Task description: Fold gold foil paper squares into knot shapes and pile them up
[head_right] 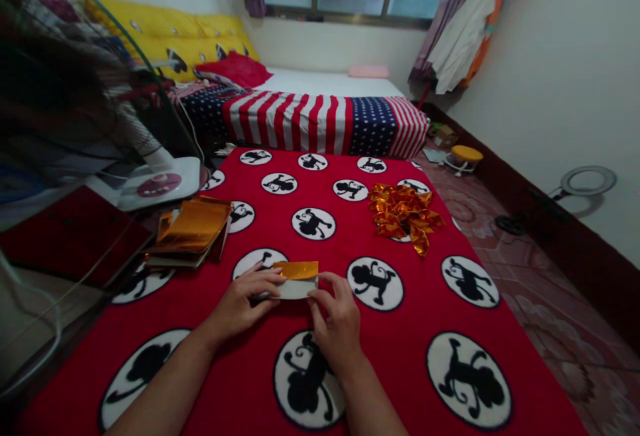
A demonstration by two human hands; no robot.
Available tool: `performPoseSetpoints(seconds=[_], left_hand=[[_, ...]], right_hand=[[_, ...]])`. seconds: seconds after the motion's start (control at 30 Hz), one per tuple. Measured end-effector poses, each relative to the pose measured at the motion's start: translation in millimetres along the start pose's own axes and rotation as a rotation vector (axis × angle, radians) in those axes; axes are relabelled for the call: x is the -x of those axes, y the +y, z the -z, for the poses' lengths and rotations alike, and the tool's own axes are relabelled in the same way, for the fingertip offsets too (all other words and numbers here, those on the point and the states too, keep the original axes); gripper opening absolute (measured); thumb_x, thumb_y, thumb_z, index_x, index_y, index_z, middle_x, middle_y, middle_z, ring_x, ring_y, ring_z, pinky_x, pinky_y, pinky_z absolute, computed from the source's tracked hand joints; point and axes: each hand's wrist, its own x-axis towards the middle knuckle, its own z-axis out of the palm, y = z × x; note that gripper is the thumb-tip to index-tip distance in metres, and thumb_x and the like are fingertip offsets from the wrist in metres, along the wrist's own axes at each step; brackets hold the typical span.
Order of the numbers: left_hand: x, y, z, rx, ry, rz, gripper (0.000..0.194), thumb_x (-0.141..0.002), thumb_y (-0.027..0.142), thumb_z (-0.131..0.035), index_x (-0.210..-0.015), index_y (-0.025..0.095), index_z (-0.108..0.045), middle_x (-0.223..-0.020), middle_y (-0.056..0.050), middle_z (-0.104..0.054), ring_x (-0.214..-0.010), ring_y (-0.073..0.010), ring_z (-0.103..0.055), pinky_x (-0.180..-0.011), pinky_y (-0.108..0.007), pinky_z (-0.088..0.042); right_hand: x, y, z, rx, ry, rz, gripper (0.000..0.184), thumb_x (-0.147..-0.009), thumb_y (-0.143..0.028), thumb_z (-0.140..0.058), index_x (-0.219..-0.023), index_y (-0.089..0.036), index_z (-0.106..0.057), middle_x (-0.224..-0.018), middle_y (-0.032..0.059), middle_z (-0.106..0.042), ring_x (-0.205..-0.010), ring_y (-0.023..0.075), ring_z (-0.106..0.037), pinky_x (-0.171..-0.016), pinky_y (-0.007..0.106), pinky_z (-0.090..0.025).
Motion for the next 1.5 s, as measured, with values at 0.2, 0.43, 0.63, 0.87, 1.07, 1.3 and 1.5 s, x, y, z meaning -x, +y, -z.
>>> performPoseSetpoints(seconds=[0.2, 0.43, 0.63, 0.87, 1.07, 1.3, 1.5], left_hand=[[0.1, 0.5, 1.0, -0.012, -0.004, -0.048, 0.02, -0.07, 0.01, -0.068, -0.085, 0.023, -0.068, -0.112, -0.005, -0.07, -0.112, -0.0219, -0.062, -0.112, -0.051, -0.029], [0.3, 2.7, 4.0, -0.011, -0.032, -0.071, 0.031, -0.065, 0.001, -0.06, -0.084, 0.023, -0.068, -0.118, -0.004, -0.067, -0.119, -0.0224, -0.057, -0.113, -0.05, -0.028], [1.5, 0.8, 3.7, 0.0, -0.037, -0.073, 0.036, -0.067, -0.005, -0.048, -0.078, 0.023, -0.068, -0.119, -0.003, -0.065, -0.122, -0.0204, -0.053, -0.115, -0.049, -0.027], [1.4, -0.6, 2.5, 0.003, -0.036, -0.061, 0.035, -0.067, -0.005, -0.048, -0.073, 0.023, -0.069, -0.118, -0.002, -0.066, -0.123, -0.0208, -0.053, -0.115, -0.05, -0.026], [-0.2, -5.7, 1.6, 0.099, -0.001, -0.039, 0.038, -0.068, -0.006, -0.045, -0.073, 0.022, -0.07, -0.116, -0.003, -0.067, -0.119, -0.0208, -0.056, -0.112, -0.05, -0.031], [-7.6, -5.2, 2.9, 0.443, 0.358, 0.232, 0.028, -0.089, 0.025, -0.053, -0.114, 0.017, -0.063, -0.127, -0.014, -0.059, -0.116, -0.0235, -0.058, -0.099, -0.039, -0.046], [-12.9, 10.6, -3.2, 0.87, 0.348, 0.442, 0.07, -0.075, 0.043, -0.071, -0.133, 0.016, -0.043, -0.117, -0.014, -0.063, -0.098, -0.0223, -0.066, -0.077, -0.027, -0.054]], right_hand=[[-2.3, -3.1, 2.5, 0.07, -0.036, 0.056, 0.028, -0.07, 0.0, -0.053, -0.084, -0.022, -0.062, -0.135, 0.0075, -0.049, -0.124, 0.0288, -0.042, -0.103, 0.052, -0.036], [1.5, 1.0, 0.4, -0.007, -0.144, 0.004, 0.035, -0.063, 0.004, -0.046, -0.084, -0.022, -0.058, -0.12, 0.0062, -0.061, -0.118, 0.0256, -0.049, -0.098, 0.045, -0.041], [-4.5, 5.5, 2.9, -0.198, 0.017, -0.155, 0.033, -0.077, -0.001, -0.037, -0.09, -0.022, -0.059, -0.11, 0.0068, -0.064, -0.105, 0.0197, -0.058, -0.09, 0.037, -0.046], [-51.4, 7.5, -5.6, 0.004, -0.152, -0.321, 0.024, -0.09, -0.033, -0.049, -0.102, -0.021, -0.066, -0.099, 0.0072, -0.068, -0.093, 0.0213, -0.061, -0.08, 0.033, -0.046], [-70.5, 11.8, -7.7, 0.142, -0.417, -0.441, 0.012, -0.068, -0.024, -0.069, -0.08, -0.022, -0.07, -0.075, 0.0008, -0.068, -0.069, 0.0166, -0.06, -0.059, 0.025, -0.038], [-49.5, 10.5, -7.5, -0.581, -0.173, -0.754, 0.024, -0.069, -0.039, -0.07, -0.069, -0.018, -0.058, -0.055, -0.0034, -0.055, -0.047, 0.0095, -0.045, -0.044, 0.02, -0.032], [-32.4, -8.0, -13.0, -0.906, -0.066, -0.9, 0.035, -0.063, -0.043, -0.079, -0.073, -0.017, -0.058, -0.053, -0.0061, -0.05, -0.042, 0.0063, -0.04, -0.039, 0.017, -0.031]])
